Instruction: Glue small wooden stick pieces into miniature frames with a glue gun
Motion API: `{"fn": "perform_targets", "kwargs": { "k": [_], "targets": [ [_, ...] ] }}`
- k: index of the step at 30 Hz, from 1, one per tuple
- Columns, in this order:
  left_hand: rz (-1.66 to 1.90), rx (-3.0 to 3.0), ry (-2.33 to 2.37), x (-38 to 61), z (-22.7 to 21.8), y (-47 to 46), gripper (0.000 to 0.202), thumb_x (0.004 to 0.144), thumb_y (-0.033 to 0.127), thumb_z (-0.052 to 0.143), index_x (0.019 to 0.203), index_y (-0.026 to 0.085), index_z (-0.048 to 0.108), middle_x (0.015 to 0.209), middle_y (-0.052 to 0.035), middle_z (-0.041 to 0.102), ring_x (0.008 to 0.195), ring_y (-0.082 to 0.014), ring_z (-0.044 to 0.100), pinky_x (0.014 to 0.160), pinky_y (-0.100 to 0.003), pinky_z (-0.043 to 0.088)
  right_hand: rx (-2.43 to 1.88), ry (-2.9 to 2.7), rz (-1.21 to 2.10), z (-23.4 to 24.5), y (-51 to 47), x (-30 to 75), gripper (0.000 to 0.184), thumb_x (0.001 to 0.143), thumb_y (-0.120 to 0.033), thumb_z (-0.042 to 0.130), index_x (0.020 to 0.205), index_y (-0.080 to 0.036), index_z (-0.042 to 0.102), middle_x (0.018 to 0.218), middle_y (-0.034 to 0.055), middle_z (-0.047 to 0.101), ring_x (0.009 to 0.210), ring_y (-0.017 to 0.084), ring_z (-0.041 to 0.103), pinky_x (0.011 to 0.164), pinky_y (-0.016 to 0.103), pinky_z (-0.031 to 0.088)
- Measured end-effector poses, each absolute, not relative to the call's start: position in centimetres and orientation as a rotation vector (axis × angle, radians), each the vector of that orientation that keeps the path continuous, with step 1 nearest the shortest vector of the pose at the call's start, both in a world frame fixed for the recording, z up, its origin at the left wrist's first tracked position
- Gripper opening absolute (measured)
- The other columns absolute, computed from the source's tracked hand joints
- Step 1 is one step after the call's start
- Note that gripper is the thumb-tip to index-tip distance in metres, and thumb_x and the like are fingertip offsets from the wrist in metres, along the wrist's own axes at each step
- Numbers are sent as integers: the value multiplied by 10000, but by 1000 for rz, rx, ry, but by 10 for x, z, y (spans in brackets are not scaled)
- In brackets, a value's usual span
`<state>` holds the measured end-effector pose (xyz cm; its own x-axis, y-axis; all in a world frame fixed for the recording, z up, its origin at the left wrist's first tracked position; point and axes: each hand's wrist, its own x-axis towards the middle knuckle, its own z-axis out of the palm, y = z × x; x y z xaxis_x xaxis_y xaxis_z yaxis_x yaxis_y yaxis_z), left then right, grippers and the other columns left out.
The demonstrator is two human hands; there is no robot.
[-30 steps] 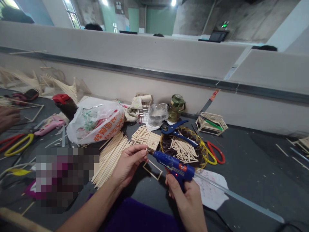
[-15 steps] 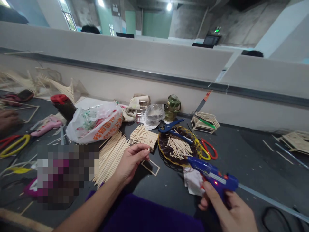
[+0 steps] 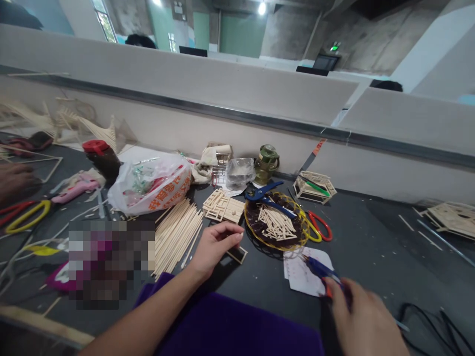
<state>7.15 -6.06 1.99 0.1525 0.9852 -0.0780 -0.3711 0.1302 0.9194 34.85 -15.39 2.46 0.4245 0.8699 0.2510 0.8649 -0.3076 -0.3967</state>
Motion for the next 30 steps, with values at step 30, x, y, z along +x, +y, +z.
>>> {"fn": "perform_targets", "kwargs": {
  "k": [30],
  "targets": [
    [1248,785,869,71,3,-55,241,624,301,770,790,131,727,635,-20,628,564,-95,533,609,-255,421,-1583,-1625,580,36,-50,248,218,753,-427,640,805,-216,622,665,2,638,551,151,574,531,262,443]
  ]
}}
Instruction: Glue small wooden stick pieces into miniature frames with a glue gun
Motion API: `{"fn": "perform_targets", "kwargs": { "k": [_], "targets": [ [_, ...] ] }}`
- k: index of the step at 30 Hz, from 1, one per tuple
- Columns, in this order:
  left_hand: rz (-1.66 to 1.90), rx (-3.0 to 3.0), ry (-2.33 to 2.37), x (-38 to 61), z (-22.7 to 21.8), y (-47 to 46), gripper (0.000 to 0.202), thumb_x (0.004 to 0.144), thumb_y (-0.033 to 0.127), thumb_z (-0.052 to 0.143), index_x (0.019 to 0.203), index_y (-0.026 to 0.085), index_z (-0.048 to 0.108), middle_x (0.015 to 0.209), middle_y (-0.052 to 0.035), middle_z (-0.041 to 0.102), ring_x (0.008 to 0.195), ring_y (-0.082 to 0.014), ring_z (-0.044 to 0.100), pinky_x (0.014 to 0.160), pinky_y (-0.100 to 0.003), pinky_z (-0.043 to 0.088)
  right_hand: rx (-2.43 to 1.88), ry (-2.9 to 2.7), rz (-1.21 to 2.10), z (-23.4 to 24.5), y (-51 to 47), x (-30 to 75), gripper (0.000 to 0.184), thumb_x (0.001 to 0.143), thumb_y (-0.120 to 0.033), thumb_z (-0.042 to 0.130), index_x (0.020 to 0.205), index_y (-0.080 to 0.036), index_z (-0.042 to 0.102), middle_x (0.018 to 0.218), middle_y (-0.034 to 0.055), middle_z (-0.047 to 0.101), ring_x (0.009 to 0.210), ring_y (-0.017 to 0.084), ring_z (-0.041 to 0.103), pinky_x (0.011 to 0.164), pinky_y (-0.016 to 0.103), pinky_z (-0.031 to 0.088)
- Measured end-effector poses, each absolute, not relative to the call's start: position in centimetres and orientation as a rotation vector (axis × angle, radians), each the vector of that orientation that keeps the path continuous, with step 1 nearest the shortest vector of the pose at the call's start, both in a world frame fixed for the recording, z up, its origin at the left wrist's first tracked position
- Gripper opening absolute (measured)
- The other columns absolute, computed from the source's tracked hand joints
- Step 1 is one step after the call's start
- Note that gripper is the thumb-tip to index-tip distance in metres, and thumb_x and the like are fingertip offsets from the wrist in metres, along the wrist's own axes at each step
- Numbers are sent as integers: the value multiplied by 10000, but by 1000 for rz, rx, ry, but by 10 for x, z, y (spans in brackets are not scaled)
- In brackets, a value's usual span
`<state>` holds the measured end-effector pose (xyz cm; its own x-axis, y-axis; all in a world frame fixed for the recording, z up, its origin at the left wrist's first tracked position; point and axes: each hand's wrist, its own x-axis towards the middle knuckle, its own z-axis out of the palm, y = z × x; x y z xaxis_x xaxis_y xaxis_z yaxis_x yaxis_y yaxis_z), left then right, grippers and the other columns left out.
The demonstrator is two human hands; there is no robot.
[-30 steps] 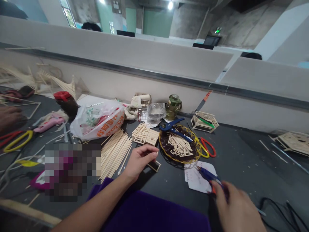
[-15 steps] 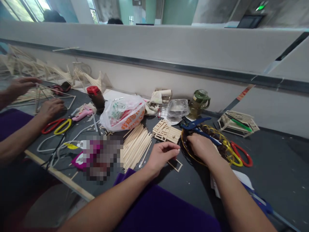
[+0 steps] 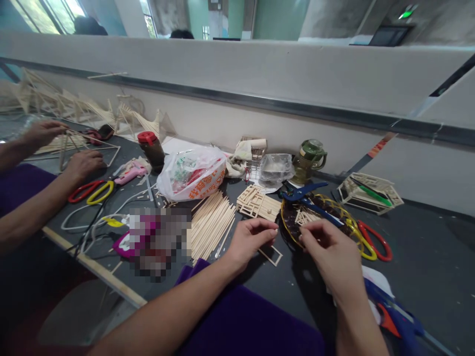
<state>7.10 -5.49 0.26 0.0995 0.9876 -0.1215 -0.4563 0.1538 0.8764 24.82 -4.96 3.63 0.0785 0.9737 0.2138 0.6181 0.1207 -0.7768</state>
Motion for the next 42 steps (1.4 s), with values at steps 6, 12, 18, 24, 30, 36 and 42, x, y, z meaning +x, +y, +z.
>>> {"fn": "perform_targets", "kwargs": {
  "k": [6,12,18,24,30,36,42],
  "targets": [
    [1265,789,855,72,1,-55,277,619,330,785,797,127,724,634,-22,630,561,-100,540,603,-259,429,-1429,-1301,766,30,-75,234,264,682,-394,753,836,-207,647,640,-9,619,529,122,553,484,223,442],
    [1255,763,853,72,2,-55,295,613,339,798,803,125,725,644,-22,633,571,-100,544,630,-268,440,-1432,-1142,814,28,-80,227,300,690,-401,759,905,-198,705,684,5,656,555,109,573,511,203,475],
    [1250,761,845,72,2,-55,306,615,344,803,815,125,729,655,-28,640,574,-101,545,623,-268,437,-1447,-1134,766,28,-88,220,316,709,-404,754,948,-199,719,768,25,686,615,117,600,539,197,492],
    [1256,749,825,72,5,-57,297,606,325,809,811,124,731,673,-33,651,583,-99,551,626,-263,435,-1458,-1115,758,26,-88,218,332,722,-417,741,960,-191,690,768,26,672,607,124,583,515,211,467],
    [1263,745,819,72,6,-57,308,602,334,809,810,121,731,641,-25,638,563,-92,540,618,-259,428,-1472,-1212,640,25,-87,218,269,759,-423,699,904,-196,694,752,5,634,603,116,522,566,243,423],
    [1254,761,808,71,10,-58,309,606,344,808,811,125,733,652,-30,645,571,-101,547,617,-263,439,-1368,-1323,527,27,-85,214,177,792,-366,671,865,-206,687,864,33,639,828,190,580,760,314,443],
    [1243,803,839,70,17,-60,267,618,323,801,807,145,737,692,-35,670,589,-104,563,618,-250,450,-1269,-1393,528,27,-83,208,82,815,-290,653,807,-212,679,846,19,626,822,174,574,723,289,437]
  ]
}}
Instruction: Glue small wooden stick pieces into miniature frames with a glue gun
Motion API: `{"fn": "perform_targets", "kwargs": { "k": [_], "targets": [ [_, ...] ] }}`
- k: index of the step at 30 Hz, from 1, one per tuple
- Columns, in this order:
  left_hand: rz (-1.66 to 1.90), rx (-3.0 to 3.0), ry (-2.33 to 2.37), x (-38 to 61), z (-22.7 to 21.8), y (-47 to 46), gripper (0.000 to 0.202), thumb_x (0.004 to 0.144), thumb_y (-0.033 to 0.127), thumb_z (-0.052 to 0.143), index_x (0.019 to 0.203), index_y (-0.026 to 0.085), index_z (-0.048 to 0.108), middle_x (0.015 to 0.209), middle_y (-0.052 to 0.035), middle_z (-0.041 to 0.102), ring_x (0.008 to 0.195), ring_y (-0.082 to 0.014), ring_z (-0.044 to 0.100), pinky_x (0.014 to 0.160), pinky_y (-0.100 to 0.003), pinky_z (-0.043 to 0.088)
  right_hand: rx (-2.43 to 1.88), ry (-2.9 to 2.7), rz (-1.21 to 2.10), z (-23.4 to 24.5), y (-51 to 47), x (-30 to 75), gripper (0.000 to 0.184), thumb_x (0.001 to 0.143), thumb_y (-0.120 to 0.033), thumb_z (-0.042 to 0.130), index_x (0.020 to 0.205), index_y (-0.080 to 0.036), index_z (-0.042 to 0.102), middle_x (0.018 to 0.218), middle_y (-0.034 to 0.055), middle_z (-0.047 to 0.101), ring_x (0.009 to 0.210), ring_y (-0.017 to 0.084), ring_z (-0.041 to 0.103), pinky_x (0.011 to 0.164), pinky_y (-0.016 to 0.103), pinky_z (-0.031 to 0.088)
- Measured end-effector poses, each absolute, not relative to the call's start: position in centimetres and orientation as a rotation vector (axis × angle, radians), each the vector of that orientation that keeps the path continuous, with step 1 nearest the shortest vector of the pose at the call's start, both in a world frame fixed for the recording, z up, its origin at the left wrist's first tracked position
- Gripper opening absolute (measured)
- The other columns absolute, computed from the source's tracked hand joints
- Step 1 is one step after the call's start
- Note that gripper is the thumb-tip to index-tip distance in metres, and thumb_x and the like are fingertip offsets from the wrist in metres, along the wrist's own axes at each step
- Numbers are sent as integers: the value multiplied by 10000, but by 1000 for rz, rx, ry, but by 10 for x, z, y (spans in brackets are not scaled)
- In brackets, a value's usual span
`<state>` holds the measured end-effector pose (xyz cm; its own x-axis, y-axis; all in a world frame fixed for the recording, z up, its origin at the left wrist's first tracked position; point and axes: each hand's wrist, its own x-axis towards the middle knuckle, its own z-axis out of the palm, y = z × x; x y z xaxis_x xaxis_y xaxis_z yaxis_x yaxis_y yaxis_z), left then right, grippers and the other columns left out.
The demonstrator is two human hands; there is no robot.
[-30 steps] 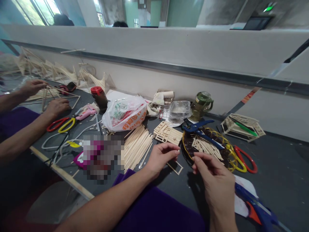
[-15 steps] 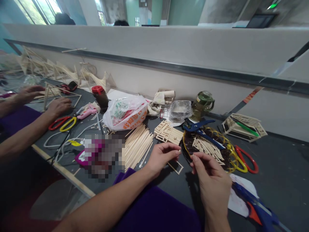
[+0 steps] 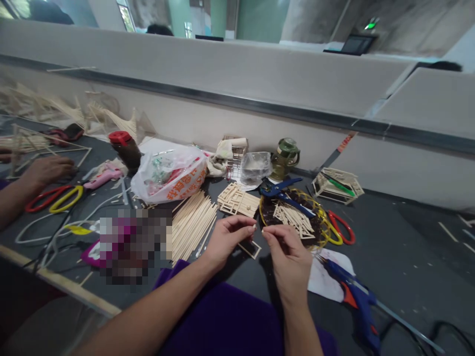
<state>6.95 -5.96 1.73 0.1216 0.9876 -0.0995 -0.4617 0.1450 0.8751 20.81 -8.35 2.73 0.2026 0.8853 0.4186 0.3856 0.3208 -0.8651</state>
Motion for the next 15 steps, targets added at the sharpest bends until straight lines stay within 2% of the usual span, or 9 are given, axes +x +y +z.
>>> {"fn": "perform_targets", "kwargs": {
  "k": [6,15],
  "targets": [
    [1220,858,850,70,19,-63,219,657,281,773,823,143,738,720,-47,684,619,-116,572,633,-250,465,-1230,-1403,607,27,-83,205,60,823,-249,643,807,-223,695,820,10,622,794,158,574,698,276,438],
    [1212,883,860,71,20,-65,193,672,267,762,825,150,745,732,-53,691,634,-125,581,645,-254,477,-1235,-1392,622,24,-81,205,85,820,-280,639,806,-220,697,831,25,634,808,174,582,722,307,456]
  ]
}}
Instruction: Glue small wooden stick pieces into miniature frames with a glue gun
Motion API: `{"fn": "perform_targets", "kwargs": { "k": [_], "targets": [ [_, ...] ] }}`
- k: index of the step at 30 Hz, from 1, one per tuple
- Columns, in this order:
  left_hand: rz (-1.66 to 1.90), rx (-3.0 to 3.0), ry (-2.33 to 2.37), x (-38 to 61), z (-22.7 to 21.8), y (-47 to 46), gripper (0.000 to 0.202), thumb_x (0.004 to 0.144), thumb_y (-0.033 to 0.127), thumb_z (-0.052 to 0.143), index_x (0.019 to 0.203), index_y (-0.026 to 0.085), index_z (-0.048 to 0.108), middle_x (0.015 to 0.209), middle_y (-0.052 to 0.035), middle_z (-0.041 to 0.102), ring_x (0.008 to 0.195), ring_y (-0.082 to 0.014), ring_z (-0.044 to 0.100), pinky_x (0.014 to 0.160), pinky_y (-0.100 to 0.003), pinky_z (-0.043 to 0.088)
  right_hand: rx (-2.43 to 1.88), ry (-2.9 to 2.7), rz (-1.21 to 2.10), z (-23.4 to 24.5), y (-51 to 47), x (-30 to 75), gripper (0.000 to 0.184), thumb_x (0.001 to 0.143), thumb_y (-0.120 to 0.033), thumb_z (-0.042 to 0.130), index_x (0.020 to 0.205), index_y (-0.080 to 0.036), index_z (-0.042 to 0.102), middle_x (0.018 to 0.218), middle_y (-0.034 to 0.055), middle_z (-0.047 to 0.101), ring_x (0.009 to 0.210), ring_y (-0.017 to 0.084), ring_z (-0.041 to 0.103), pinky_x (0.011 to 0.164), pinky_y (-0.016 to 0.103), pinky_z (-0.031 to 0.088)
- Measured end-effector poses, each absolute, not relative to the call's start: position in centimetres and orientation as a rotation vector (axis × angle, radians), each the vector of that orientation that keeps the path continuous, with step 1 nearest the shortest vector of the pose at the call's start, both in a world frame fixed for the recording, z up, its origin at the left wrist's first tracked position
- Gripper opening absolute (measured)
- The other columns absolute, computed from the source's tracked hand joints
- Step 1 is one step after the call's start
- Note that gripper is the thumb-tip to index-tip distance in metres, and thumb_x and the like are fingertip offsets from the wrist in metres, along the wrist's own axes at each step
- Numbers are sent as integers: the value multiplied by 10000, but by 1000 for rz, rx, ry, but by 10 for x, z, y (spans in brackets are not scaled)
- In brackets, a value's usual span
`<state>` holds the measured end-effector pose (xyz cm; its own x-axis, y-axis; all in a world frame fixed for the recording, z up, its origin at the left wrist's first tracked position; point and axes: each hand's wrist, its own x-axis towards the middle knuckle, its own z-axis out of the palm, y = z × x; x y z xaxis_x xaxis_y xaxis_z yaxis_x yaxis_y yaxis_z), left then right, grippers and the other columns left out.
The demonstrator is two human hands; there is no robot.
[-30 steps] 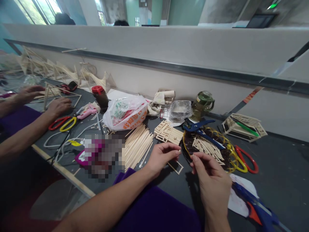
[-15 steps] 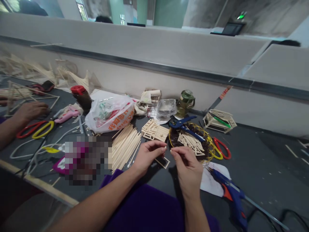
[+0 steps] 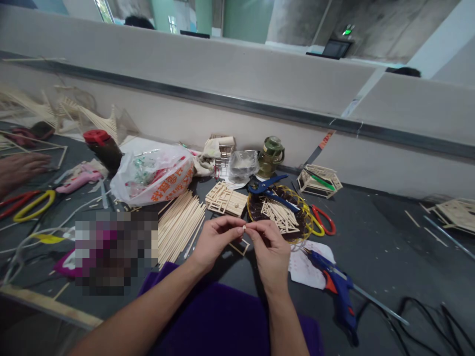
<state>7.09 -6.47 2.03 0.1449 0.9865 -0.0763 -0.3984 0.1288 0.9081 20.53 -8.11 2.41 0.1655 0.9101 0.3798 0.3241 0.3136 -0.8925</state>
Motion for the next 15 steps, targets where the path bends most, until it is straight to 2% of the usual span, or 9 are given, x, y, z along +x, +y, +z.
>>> {"fn": "perform_targets", "kwargs": {
  "k": [15],
  "targets": [
    [1204,868,852,71,20,-65,199,667,270,767,824,150,745,745,-55,698,633,-117,585,648,-248,475,-1234,-1399,641,25,-82,206,81,827,-258,634,822,-221,706,833,20,633,804,163,584,715,288,454]
  ]
}}
